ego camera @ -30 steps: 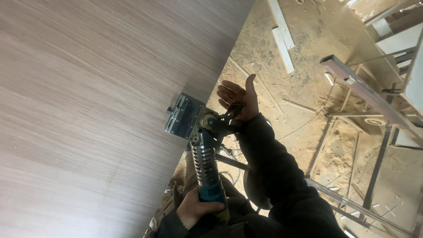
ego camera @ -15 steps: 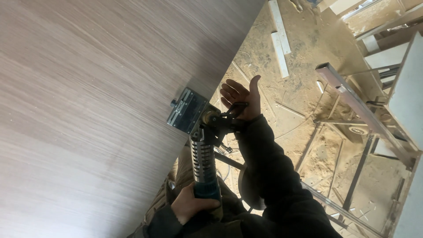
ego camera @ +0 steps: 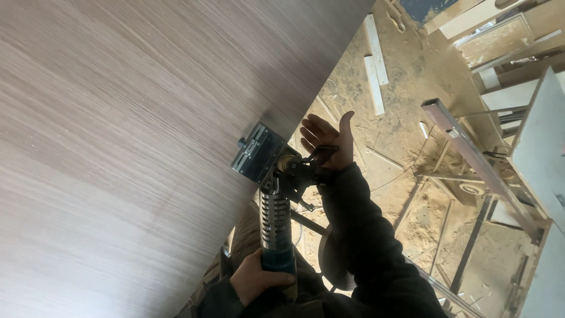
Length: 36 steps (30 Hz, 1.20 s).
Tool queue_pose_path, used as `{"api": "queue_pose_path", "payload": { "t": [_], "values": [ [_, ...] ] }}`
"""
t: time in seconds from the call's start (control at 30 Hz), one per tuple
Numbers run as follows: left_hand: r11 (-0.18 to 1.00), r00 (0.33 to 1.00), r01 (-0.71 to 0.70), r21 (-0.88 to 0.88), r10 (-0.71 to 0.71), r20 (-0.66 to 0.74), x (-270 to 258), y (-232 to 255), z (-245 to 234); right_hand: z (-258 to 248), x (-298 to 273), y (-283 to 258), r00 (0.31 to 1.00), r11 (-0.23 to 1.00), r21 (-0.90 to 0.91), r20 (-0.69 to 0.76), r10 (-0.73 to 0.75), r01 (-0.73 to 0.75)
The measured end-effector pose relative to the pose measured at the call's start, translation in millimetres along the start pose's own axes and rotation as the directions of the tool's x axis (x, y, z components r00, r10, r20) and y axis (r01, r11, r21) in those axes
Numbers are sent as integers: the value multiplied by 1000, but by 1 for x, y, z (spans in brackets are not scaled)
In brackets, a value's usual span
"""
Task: Use a handheld edge banding machine to apply a strip of veneer to the edge of a wooden panel.
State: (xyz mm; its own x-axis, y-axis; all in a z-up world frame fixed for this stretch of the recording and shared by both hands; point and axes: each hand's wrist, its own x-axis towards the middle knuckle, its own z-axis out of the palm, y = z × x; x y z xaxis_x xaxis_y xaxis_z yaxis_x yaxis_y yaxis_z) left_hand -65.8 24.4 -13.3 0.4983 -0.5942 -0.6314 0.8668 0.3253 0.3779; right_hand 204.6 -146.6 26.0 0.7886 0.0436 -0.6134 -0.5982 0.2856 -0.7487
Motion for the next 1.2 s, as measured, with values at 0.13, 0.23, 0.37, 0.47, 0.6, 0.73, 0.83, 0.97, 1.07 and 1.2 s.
{"api": "queue_pose_path", "payload": {
  "t": [0.13,0.23,0.37,0.47,0.6,0.73,0.83,0.97,1.07,1.2],
  "values": [
    [999,999,-20,-32,19,-29,-2,-4,-1,6,-3,0,1000,999,-41,24,2,-1],
    [998,999,-38,51,38,-1,-5,-4,-4,14,-8,-1,998,996,-87,67,20,-14],
    [996,999,-43,79,41,32,1,-16,-8,18,-10,-2,991,987,-156,124,43,-23],
    [993,996,-78,86,74,53,0,-16,-9,18,-11,1,990,986,-164,133,41,-19],
    [995,999,39,88,-41,16,-5,-8,-8,22,-15,3,996,987,-164,90,22,-7],
    [994,999,16,109,-20,32,-7,-11,-9,21,-17,6,996,985,-170,80,27,-13],
    [993,999,8,121,-13,41,-8,-18,-10,20,-20,10,995,986,-169,95,24,-8],
    [990,999,-50,131,48,20,-12,-21,-11,20,-23,13,996,990,-140,82,29,-17],
    [979,998,-60,194,61,2,-15,-24,-12,22,-26,16,997,992,-128,76,27,-17],
    [990,999,-51,128,49,22,-17,-30,-12,26,-33,17,998,992,-123,61,-4,11]
  ]
}}
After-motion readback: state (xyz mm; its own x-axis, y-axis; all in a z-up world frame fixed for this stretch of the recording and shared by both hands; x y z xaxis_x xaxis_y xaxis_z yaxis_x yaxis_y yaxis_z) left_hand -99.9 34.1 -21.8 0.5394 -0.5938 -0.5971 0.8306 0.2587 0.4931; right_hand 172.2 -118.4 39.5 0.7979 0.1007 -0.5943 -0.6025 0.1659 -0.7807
